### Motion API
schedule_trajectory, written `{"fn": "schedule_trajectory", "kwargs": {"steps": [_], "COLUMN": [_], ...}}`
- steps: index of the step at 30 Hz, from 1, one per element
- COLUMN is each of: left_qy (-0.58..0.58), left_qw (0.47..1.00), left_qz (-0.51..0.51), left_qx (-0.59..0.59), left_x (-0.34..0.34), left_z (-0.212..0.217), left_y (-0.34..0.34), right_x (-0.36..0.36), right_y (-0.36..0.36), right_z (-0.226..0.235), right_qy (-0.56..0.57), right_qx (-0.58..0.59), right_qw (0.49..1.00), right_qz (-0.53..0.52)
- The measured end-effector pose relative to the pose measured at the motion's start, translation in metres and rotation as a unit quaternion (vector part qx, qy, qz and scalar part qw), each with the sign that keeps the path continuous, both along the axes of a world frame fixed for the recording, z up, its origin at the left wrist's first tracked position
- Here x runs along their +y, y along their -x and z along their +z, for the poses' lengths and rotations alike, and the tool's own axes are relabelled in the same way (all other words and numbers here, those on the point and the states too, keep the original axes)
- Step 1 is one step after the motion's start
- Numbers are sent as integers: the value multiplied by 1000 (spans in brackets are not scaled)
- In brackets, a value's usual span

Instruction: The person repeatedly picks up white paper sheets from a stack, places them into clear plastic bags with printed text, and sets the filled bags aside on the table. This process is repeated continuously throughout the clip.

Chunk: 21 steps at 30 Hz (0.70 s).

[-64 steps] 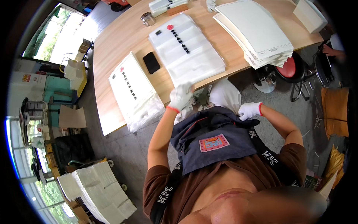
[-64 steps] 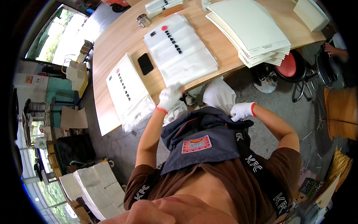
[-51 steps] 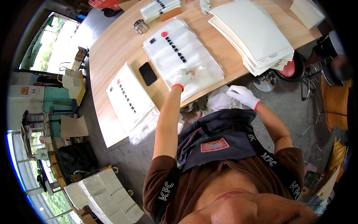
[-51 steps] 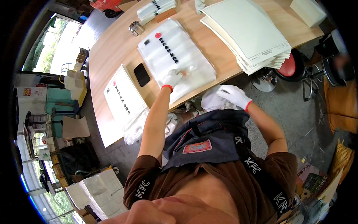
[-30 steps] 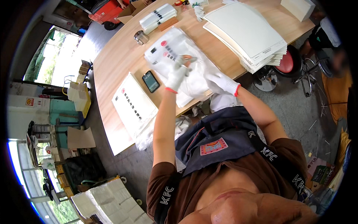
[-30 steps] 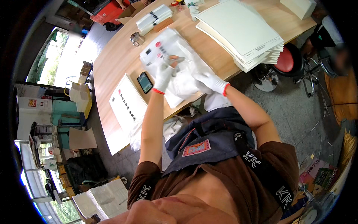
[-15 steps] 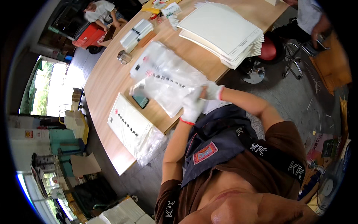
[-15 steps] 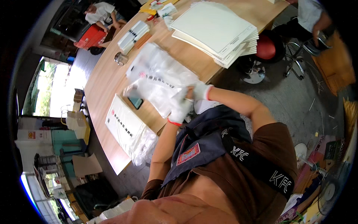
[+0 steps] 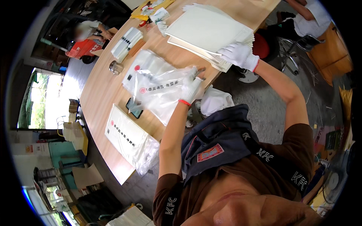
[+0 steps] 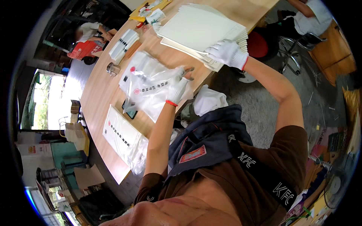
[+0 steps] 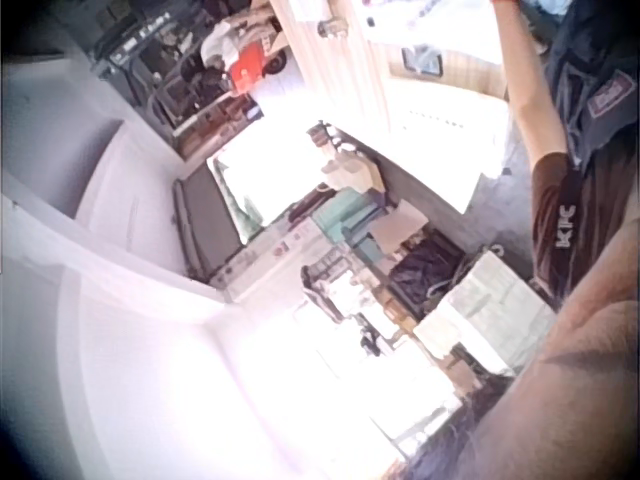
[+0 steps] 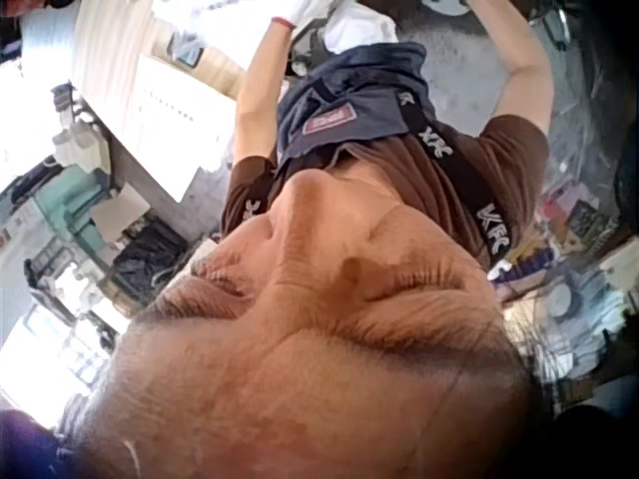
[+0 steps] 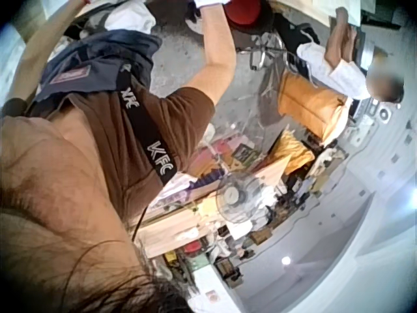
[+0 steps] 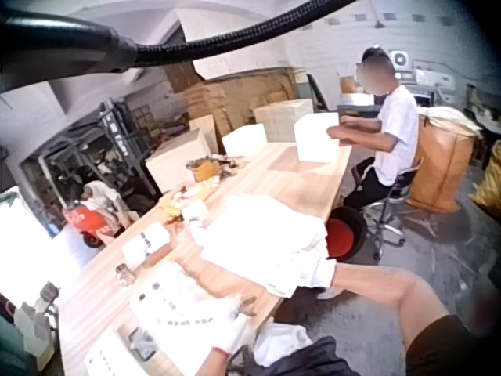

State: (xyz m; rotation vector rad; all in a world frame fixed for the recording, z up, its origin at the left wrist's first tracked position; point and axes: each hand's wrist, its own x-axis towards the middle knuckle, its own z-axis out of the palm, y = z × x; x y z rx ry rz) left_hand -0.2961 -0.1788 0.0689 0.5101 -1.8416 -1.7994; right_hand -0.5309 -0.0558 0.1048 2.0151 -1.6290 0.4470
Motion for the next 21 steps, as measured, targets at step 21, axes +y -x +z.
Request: {"fn": "schedule_trajectory", "kwargs": {"steps": [21], "left_qy": [427], "left_qw": [848], "left_qz": [18], "left_qx": [-313], "left_x": [73], "left_z": [48], "left_y": [-62], "right_x": [26], "right_y": [-159], "right_z": [-38], "right_qy": [-95], "right_qx": [-812], "right_qw": [571], "right_qz": [74]}}
